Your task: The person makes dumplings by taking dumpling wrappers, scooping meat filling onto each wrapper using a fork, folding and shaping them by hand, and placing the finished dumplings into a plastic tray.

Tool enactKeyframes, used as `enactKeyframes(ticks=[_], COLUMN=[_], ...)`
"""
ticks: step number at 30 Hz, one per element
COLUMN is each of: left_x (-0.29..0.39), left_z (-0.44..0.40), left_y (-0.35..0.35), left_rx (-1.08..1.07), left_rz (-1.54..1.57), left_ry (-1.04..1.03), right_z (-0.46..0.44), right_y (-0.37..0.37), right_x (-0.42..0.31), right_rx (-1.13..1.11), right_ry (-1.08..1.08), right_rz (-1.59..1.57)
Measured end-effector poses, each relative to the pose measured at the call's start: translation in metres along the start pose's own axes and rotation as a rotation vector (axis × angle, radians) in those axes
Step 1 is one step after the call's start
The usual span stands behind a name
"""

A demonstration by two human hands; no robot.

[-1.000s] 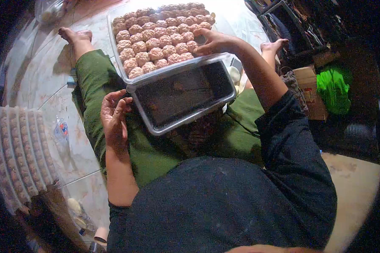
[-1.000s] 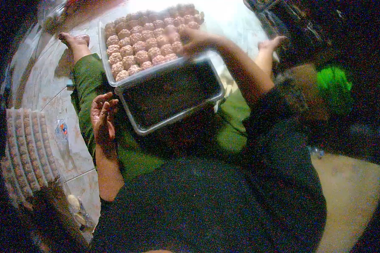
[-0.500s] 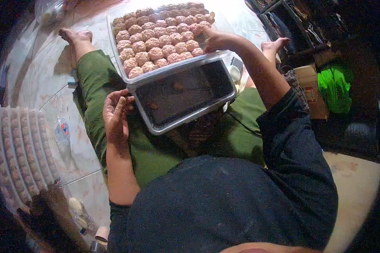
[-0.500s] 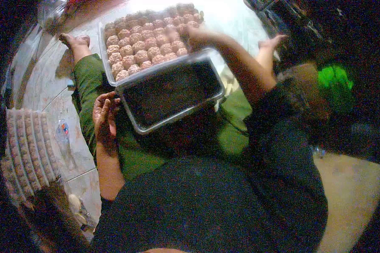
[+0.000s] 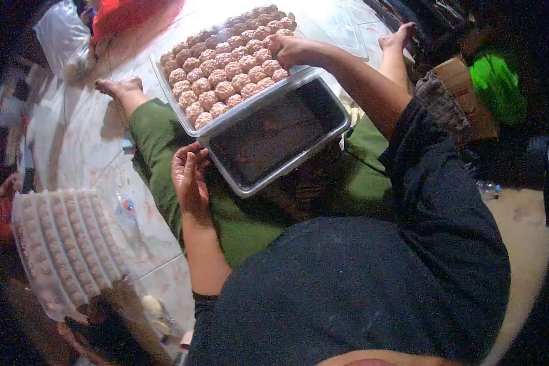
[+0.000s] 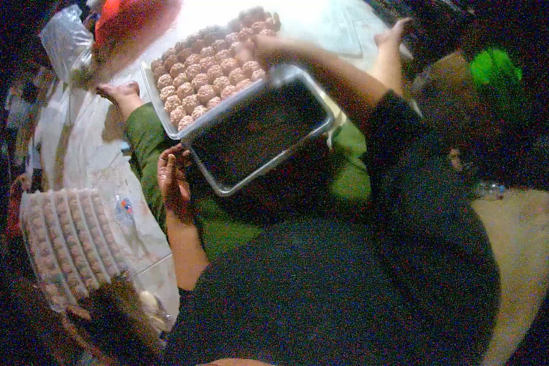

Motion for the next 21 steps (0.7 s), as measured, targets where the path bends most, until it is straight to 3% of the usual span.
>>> enactKeyframes(ticks=[2, 6, 9, 12, 13, 15, 16, 19, 20, 21], left_x=[-0.007, -0.005, -0.002, -0.011, -0.012, -0.013, -0.015, -0.019, -0.017, -0.017], left_z=[-0.003, 0.003, 0.010, 0.012, 0.015, 0.022, 0.025, 0.034, 0.038, 0.042], left_y=[0.005, -0.001, -0.006, 0.004, 0.003, -0.002, -0.007, -0.038, -0.055, -0.071], left_rx=[-0.020, -0.035, -0.027, -0.209, -0.258, -0.312, -0.304, -0.277, -0.265, -0.253], left_rz=[0.015, 0.032, -0.036, 0.067, 0.096, 0.126, 0.127, 0.077, 0.052, 0.026], left_ry=[0.003, 0.002, -0.025, 0.018, 0.045, 0.062, 0.067, 0.119, 0.140, 0.160], right_z=[-0.044, -0.041, 0.014, 0.004, 0.011, 0.040, 0.052, 0.084, 0.082, 0.089], right_y=[-0.021, -0.018, 0.019, 0.060, 0.078, 0.101, 0.101, 0.077, 0.056, 0.040], right_x=[0.042, 0.027, -0.002, 0.055, 0.063, 0.099, 0.124, 0.190, 0.221, 0.229], right_rx=[-0.040, -0.155, 0.051, 0.276, 0.504, 0.690, 0.785, 0.818, 0.830, 0.688], right_ry=[0.035, 0.056, 0.032, 0.107, 0.147, -0.156, -0.127, -0.264, -0.218, -0.244], right_rz=[-0.013, 0.140, -0.050, -0.391, -0.104, -0.265, -0.300, -0.087, 0.020, 0.132])
Point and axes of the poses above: each hand's wrist, its own z-axis away from the middle knuckle, its own y-axis out of the back of the hand, x = y × z, the point moved 3 cm from there along -z, towards the middle knuckle, and after that the axes turned 9 degrees about x, right-handed, at the moved point
